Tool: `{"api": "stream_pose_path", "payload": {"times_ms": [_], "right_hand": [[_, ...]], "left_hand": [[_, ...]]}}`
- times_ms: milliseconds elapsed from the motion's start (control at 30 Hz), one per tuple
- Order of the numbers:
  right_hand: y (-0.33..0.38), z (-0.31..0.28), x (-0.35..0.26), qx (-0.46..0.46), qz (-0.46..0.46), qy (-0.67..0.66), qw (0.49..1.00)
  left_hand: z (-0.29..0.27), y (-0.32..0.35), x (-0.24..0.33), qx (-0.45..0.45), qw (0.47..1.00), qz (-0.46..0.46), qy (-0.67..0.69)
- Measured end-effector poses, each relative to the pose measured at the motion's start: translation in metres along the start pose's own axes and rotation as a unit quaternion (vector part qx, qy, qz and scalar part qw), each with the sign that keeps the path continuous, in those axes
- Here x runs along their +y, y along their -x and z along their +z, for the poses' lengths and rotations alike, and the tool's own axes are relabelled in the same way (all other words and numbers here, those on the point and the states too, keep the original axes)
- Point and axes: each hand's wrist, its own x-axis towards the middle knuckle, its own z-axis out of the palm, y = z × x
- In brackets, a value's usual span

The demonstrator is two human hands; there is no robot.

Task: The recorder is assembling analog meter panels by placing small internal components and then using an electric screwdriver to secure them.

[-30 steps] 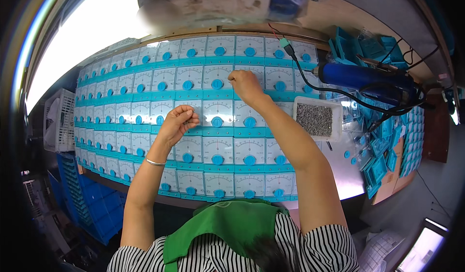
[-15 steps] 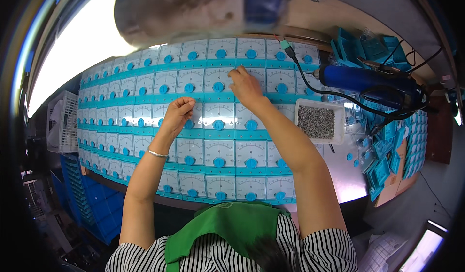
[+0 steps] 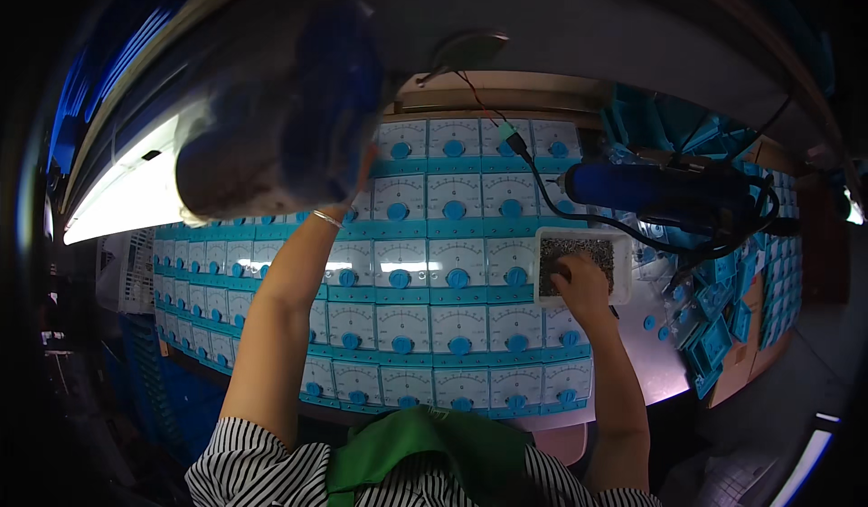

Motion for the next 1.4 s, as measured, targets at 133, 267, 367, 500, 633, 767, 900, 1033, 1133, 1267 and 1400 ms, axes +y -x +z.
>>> {"api": "stream_pose_path", "payload": {"times_ms": [133, 267, 367, 500, 633, 767, 900, 1033, 1133, 1267, 1400], "right_hand": [[-0.005, 0.006, 0.004, 0.009, -0.004, -0.006, 1.000], [-0.003, 0.004, -0.005, 0.051, 0.029, -0.053, 0.997], [-0.006, 0.000, -0.016, 0.093, -0.006, -0.090, 0.992], [-0.017, 0.000, -0.039, 0.077, -0.021, -0.193, 0.978], [-0.039, 0.012, -0.072, 0.037, -0.049, -0.279, 0.958], [-0.077, 0.044, -0.112, -0.002, -0.113, -0.258, 0.959], [-0.102, 0.068, -0.133, 0.045, -0.211, -0.222, 0.951], [-0.106, 0.071, -0.138, 0.042, -0.237, -0.164, 0.957], [-0.105, 0.072, -0.140, 0.031, -0.233, -0.173, 0.957], [-0.108, 0.074, -0.134, 0.057, -0.223, -0.130, 0.964], [-0.116, 0.073, -0.120, 0.005, -0.160, -0.210, 0.965]], "left_hand": [[0.008, -0.013, -0.011, 0.005, 1.000, 0.018, -0.019], [0.011, -0.017, -0.015, 0.002, 0.999, 0.017, -0.045], [0.011, -0.020, -0.013, -0.002, 0.999, 0.033, -0.009], [0.004, -0.013, -0.002, -0.027, 0.997, -0.023, 0.063], [-0.007, 0.009, 0.026, -0.109, 0.918, -0.181, 0.335], [-0.005, 0.074, 0.072, -0.233, 0.890, -0.135, 0.367], [-0.008, 0.110, 0.096, -0.259, 0.923, -0.017, 0.283], [-0.014, 0.115, 0.090, -0.237, 0.923, -0.019, 0.303], [-0.005, 0.114, 0.077, -0.223, 0.932, 0.003, 0.288], [0.019, 0.097, 0.059, -0.232, 0.931, -0.006, 0.282], [0.036, 0.074, 0.051, -0.198, 0.937, 0.055, 0.284]]}}
